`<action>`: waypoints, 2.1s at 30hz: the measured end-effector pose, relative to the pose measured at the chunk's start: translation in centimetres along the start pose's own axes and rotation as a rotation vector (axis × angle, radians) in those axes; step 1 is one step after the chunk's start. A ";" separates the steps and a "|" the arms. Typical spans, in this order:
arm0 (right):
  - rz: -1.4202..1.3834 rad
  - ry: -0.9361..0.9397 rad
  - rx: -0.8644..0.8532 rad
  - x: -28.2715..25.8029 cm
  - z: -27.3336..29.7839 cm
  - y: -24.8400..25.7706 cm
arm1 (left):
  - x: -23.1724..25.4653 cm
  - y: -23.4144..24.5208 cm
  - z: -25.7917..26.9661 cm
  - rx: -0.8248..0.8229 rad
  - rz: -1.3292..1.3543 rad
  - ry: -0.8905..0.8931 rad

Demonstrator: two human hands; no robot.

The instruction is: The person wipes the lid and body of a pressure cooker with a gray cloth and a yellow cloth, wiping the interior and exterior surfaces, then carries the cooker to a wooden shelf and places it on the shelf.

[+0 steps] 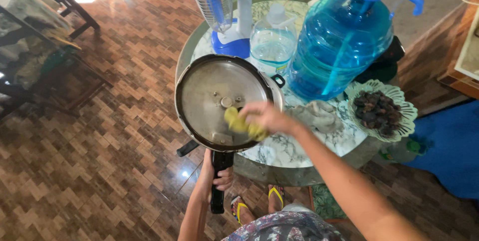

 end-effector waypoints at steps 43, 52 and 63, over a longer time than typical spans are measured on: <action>-0.601 -0.627 1.100 32.2 26.8 3.2 | -11.2 8.2 -25.3 0.475 -1.438 -0.085; -0.459 -0.715 0.997 33.6 26.0 4.5 | -12.8 4.6 -22.6 0.494 -1.459 -0.213; 0.389 -0.598 1.083 31.7 26.4 6.1 | -9.3 1.9 -15.3 0.610 -1.388 -0.369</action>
Point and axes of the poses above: each hand's wrist, its own z-axis away from the middle knuckle, its own y-axis out of the back of the hand, x = y × z, the point moved 2 cm from there along -z, towards the middle knuckle, and after that the axes turned 8 degrees about z, right-handed, at the moved point
